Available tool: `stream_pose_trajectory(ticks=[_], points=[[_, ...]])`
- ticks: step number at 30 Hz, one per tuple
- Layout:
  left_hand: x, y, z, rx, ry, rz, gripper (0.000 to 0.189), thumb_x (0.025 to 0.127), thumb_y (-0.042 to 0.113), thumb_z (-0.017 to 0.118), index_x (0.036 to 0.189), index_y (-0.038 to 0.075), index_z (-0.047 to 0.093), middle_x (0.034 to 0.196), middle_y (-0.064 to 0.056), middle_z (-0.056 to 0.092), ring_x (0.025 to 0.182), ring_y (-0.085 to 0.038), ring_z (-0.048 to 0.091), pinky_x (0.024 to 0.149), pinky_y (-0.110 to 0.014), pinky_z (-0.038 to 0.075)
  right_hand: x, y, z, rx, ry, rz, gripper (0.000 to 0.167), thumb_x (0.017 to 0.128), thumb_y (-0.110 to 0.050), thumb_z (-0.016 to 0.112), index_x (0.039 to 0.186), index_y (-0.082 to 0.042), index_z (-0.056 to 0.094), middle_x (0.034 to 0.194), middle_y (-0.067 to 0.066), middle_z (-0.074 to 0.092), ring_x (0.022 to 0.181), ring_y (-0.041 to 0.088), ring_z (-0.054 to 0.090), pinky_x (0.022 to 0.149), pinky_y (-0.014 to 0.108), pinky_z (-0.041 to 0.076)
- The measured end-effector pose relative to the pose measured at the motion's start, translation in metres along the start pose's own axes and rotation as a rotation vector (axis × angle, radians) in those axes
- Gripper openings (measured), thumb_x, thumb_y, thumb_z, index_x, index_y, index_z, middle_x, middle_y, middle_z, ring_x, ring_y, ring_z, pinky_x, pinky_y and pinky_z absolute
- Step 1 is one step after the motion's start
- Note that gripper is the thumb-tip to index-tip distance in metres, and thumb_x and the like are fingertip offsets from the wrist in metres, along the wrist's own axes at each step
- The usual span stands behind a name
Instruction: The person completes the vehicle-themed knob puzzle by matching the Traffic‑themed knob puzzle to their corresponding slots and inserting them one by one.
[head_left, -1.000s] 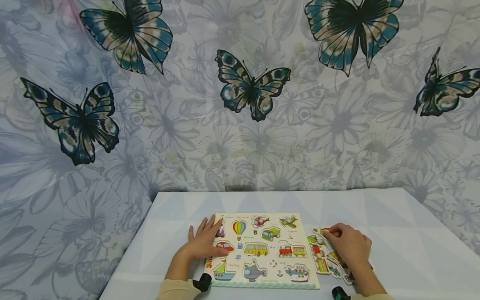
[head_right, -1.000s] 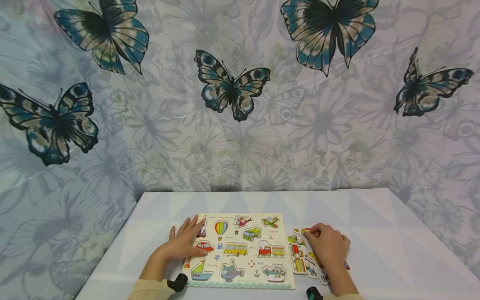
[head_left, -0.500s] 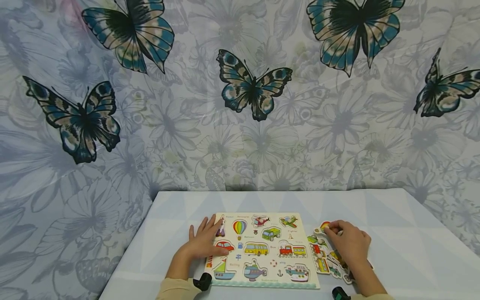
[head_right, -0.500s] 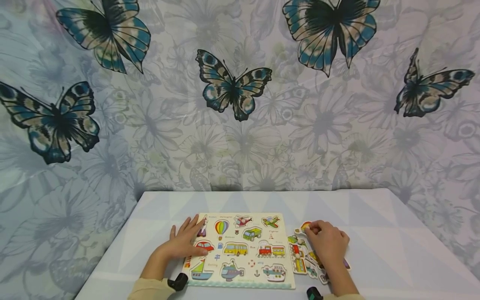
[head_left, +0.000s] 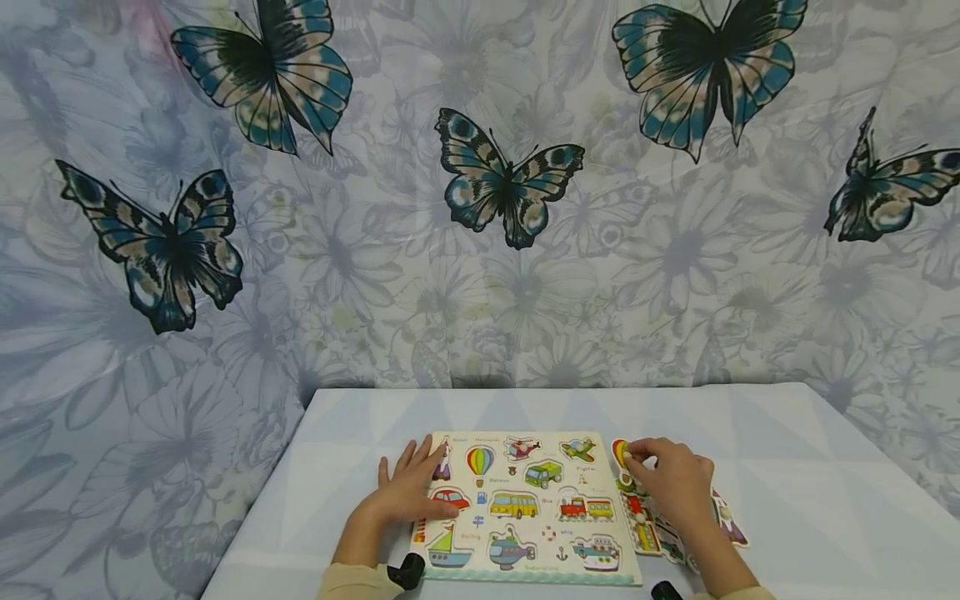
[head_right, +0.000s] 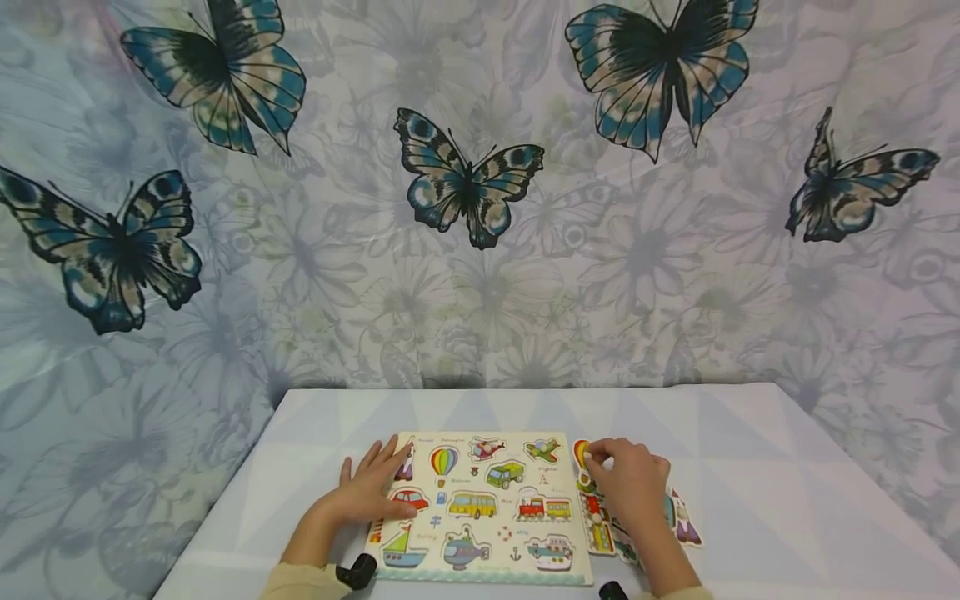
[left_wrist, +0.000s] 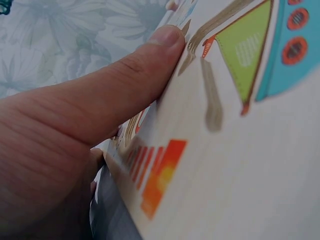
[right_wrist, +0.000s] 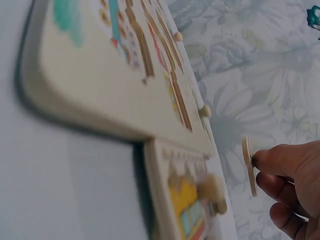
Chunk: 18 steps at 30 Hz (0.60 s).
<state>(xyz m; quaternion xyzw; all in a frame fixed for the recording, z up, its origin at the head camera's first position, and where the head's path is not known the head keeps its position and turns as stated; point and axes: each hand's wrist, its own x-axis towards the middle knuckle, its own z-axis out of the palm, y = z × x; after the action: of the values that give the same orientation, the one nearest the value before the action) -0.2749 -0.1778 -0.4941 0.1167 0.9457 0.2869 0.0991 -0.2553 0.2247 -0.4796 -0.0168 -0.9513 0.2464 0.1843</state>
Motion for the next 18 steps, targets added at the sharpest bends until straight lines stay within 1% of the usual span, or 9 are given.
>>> stream_pose_trajectory(ticks=[5, 8, 10, 12, 15, 18], points=[[-0.002, 0.0, 0.001, 0.006, -0.005, -0.004, 0.111, 0.069, 0.058, 0.084, 0.159, 0.019, 0.031, 0.169, -0.011, 0.014, 0.156, -0.041, 0.004, 0.113, -0.077, -0.008, 0.002, -0.015, 0.002, 0.006, -0.004, -0.063, 0.009, 0.086, -0.024, 0.078, 0.095, -0.02, 0.078, 0.083, -0.006, 0.073, 0.077, 0.018, 0.059, 0.084, 0.057, 0.037], [-0.002, 0.001, 0.001, 0.009, -0.002, -0.01, 0.111, 0.069, 0.059, 0.084, 0.159, 0.02, 0.031, 0.169, -0.01, 0.014, 0.156, -0.041, 0.004, 0.113, -0.077, -0.008, 0.003, -0.021, 0.005, 0.015, 0.032, -0.115, 0.007, 0.085, -0.023, 0.079, 0.092, -0.021, 0.078, 0.08, -0.007, 0.072, 0.075, 0.016, 0.058, 0.081, 0.056, 0.038], [-0.002, 0.001, 0.001, 0.01, 0.0, -0.008, 0.111, 0.069, 0.058, 0.084, 0.158, 0.02, 0.031, 0.169, -0.01, 0.014, 0.156, -0.041, 0.004, 0.113, -0.077, -0.008, 0.005, -0.024, 0.007, 0.017, 0.046, -0.133, 0.007, 0.085, -0.023, 0.08, 0.091, -0.021, 0.078, 0.079, -0.008, 0.071, 0.075, 0.015, 0.058, 0.08, 0.055, 0.038], [-0.002, 0.002, 0.001, 0.01, 0.005, -0.006, 0.111, 0.069, 0.058, 0.084, 0.158, 0.02, 0.032, 0.169, -0.01, 0.015, 0.156, -0.041, 0.004, 0.113, -0.077, -0.009, 0.005, -0.027, 0.008, 0.023, 0.044, -0.137, 0.007, 0.084, -0.023, 0.08, 0.091, -0.021, 0.078, 0.079, -0.008, 0.072, 0.075, 0.015, 0.057, 0.08, 0.055, 0.038], [-0.002, 0.003, 0.001, 0.006, 0.006, -0.002, 0.111, 0.069, 0.058, 0.085, 0.159, 0.02, 0.031, 0.169, -0.011, 0.014, 0.156, -0.042, 0.004, 0.113, -0.077, -0.009, 0.004, -0.032, 0.01, 0.036, 0.004, -0.115, 0.008, 0.085, -0.024, 0.079, 0.092, -0.021, 0.078, 0.082, -0.008, 0.072, 0.076, 0.015, 0.057, 0.083, 0.055, 0.037], [-0.003, 0.003, 0.001, -0.006, 0.005, 0.002, 0.113, 0.068, 0.059, 0.084, 0.159, 0.019, 0.031, 0.169, -0.011, 0.014, 0.156, -0.042, 0.004, 0.113, -0.077, -0.011, 0.002, -0.039, 0.014, 0.036, -0.015, -0.105, 0.007, 0.085, -0.025, 0.079, 0.091, -0.022, 0.078, 0.082, -0.009, 0.072, 0.077, 0.017, 0.059, 0.086, 0.055, 0.037]])
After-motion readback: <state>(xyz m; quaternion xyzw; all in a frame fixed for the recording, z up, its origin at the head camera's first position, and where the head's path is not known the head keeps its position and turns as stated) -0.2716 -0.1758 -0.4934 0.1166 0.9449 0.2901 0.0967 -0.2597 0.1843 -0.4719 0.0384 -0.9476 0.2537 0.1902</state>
